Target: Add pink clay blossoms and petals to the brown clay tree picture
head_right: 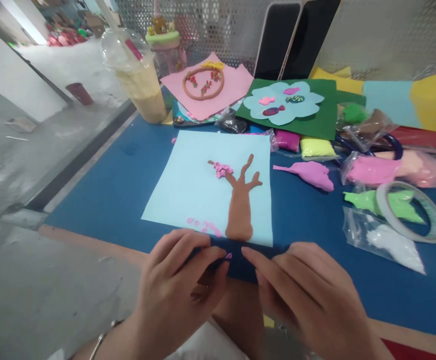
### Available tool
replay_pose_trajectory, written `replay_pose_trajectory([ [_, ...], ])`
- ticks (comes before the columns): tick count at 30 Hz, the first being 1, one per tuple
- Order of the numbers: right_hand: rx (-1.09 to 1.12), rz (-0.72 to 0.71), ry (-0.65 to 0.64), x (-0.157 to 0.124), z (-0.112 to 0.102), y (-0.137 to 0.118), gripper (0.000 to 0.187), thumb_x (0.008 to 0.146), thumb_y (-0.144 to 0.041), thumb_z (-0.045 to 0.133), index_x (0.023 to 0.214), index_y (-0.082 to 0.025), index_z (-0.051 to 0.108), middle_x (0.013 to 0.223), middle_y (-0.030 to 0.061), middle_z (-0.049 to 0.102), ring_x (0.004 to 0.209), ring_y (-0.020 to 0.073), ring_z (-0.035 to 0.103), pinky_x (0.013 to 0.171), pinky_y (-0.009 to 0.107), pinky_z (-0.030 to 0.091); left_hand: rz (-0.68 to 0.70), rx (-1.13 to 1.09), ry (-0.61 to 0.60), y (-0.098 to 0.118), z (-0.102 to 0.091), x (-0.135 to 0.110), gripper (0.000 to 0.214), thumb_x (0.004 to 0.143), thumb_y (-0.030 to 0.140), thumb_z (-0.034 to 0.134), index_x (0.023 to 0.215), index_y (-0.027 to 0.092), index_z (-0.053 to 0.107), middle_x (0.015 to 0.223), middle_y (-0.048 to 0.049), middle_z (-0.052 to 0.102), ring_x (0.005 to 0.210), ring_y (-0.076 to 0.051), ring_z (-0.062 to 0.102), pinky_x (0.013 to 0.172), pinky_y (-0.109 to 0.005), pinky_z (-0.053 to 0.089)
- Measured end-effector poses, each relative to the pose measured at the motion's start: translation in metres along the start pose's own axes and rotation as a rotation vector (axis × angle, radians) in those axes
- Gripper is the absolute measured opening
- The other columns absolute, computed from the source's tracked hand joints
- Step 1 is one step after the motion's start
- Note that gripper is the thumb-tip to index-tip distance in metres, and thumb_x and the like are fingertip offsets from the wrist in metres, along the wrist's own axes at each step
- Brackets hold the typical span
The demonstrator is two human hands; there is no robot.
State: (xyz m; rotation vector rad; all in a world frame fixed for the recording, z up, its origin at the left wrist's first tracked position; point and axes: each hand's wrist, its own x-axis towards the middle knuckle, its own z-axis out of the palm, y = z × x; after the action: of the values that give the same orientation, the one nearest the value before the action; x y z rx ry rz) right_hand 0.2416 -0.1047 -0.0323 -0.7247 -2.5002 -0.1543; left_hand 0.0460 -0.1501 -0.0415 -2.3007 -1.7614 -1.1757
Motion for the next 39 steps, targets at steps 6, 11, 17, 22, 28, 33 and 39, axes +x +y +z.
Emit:
replay_pose_trajectory([
  [6, 0.002, -0.062, 0.051, -0.001, -0.001, 0.004, 0.022, 0.088, -0.003, 0.056, 0.106, -0.01, 0.067, 0.062, -0.0003, 0.062, 0.057, 0.015, 0.054, 0.069, 0.037, 0.042, -0.003, 0.057, 0.039, 0.004, 0.006, 0.0, 0.009, 0.083, 0.012, 0.061, 0.078, 0.018, 0.065, 0.08, -0.001, 0.065, 0.069, -0.016, 0.057, 0.064, -0.033, 0.044],
  [11, 0.035, -0.004, 0.084, -0.003, -0.003, 0.003, 0.02, 0.089, -0.006, 0.055, 0.103, -0.013, 0.068, 0.061, -0.0022, 0.062, 0.057, 0.014, 0.057, 0.067, 0.035, 0.045, -0.003, 0.074, 0.025, 0.006, 0.007, -0.001, 0.01, 0.083, 0.012, 0.061, 0.077, 0.019, 0.065, 0.08, -0.0003, 0.065, 0.066, -0.014, 0.055, 0.061, -0.032, 0.043],
  [17, 0.089, 0.001, 0.141, -0.003, -0.002, 0.002, 0.02, 0.087, -0.003, 0.057, 0.1, -0.011, 0.069, 0.06, -0.0017, 0.062, 0.057, 0.0137, 0.056, 0.068, 0.035, 0.044, -0.045, -0.02, -0.012, 0.006, 0.001, 0.004, 0.011, 0.083, 0.009, 0.061, 0.08, 0.018, 0.066, 0.081, -0.001, 0.063, 0.073, -0.014, 0.058, 0.062, -0.029, 0.047],
  [22, 0.089, 0.016, 0.113, -0.008, -0.002, 0.002, 0.021, 0.089, -0.004, 0.057, 0.105, -0.012, 0.067, 0.06, -0.003, 0.062, 0.058, 0.0133, 0.057, 0.071, 0.035, 0.044, -0.11, 0.015, 0.079, -0.003, -0.006, 0.014, 0.009, 0.084, 0.014, 0.066, 0.078, 0.019, 0.069, 0.082, -0.0002, 0.062, 0.075, -0.012, 0.06, 0.068, -0.026, 0.05],
  [28, 0.068, 0.026, 0.085, -0.011, -0.002, 0.004, 0.024, 0.089, -0.01, 0.054, 0.107, -0.019, 0.067, 0.06, -0.0049, 0.062, 0.054, 0.0131, 0.059, 0.062, 0.032, 0.049, -0.067, 0.133, 0.1, -0.013, -0.003, 0.014, 0.008, 0.083, 0.014, 0.066, 0.079, 0.02, 0.069, 0.08, -0.0004, 0.063, 0.074, -0.014, 0.059, 0.069, -0.029, 0.05],
  [33, 0.059, 0.02, 0.069, -0.011, -0.002, 0.004, 0.025, 0.089, -0.013, 0.053, 0.104, -0.021, 0.071, 0.06, -0.0044, 0.062, 0.053, 0.0115, 0.06, 0.062, 0.03, 0.052, -0.054, 0.147, 0.071, -0.016, -0.001, 0.014, 0.007, 0.084, 0.015, 0.066, 0.08, 0.02, 0.069, 0.08, -0.0004, 0.063, 0.073, -0.013, 0.059, 0.068, -0.029, 0.05],
  [39, 0.055, 0.026, 0.052, -0.011, -0.003, 0.003, 0.025, 0.091, -0.015, 0.051, 0.102, -0.023, 0.071, 0.06, -0.0045, 0.062, 0.053, 0.0108, 0.06, 0.062, 0.03, 0.053, -0.032, 0.153, 0.043, -0.017, -0.003, 0.015, 0.006, 0.085, 0.016, 0.067, 0.081, 0.019, 0.07, 0.081, -0.0006, 0.063, 0.073, -0.014, 0.06, 0.068, -0.029, 0.05],
])
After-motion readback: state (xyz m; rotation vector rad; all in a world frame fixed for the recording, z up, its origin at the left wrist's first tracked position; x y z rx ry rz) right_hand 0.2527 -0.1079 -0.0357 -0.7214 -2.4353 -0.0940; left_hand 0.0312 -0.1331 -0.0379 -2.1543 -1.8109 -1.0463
